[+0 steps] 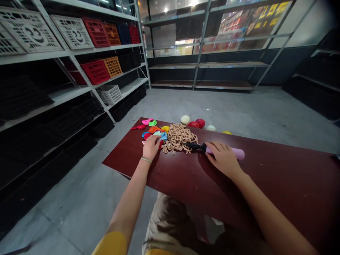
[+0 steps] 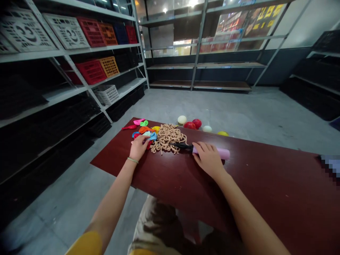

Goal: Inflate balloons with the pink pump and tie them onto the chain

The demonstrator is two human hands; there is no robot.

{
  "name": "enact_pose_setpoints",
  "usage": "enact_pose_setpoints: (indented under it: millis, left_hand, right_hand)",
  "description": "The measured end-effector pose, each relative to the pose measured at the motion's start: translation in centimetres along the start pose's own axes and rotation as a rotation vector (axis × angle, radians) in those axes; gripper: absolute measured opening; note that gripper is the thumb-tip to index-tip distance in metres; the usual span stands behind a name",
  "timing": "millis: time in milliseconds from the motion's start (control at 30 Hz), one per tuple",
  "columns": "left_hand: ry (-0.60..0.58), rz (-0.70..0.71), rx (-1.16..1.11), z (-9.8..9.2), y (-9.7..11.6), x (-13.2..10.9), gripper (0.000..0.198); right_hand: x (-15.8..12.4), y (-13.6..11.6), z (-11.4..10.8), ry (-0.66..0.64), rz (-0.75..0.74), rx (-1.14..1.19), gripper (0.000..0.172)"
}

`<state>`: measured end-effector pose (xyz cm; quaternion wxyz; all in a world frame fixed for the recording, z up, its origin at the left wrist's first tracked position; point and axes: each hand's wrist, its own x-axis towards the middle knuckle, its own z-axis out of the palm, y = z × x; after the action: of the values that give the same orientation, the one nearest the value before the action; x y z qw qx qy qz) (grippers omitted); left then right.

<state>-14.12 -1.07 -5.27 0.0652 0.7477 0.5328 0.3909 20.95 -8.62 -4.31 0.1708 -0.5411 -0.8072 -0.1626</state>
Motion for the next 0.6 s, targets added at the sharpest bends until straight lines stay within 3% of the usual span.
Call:
enact_pose_setpoints:
  millis: [200, 400, 600]
  left_hand:
    - [0.032, -0.022, 0.078, -0.4, 0.0, -0.1, 0.024]
    - [-0.117, -0.073, 0.059, 0.6, -0.5, -0.2, 0.018]
    - [-0.024, -0.114, 0.026, 0.8, 0.3, -0.3, 0.01]
  right_hand:
    - [-0.4, -0.9, 0.7, 0.005, -0.056, 0.043, 0.05]
    - [-0.6, -1.2, -0.3, -0.067, 0.03, -0.068, 0.051]
    - [-0.6, -1.9, -0.4, -0.043, 0.039, 0.01, 0.055]
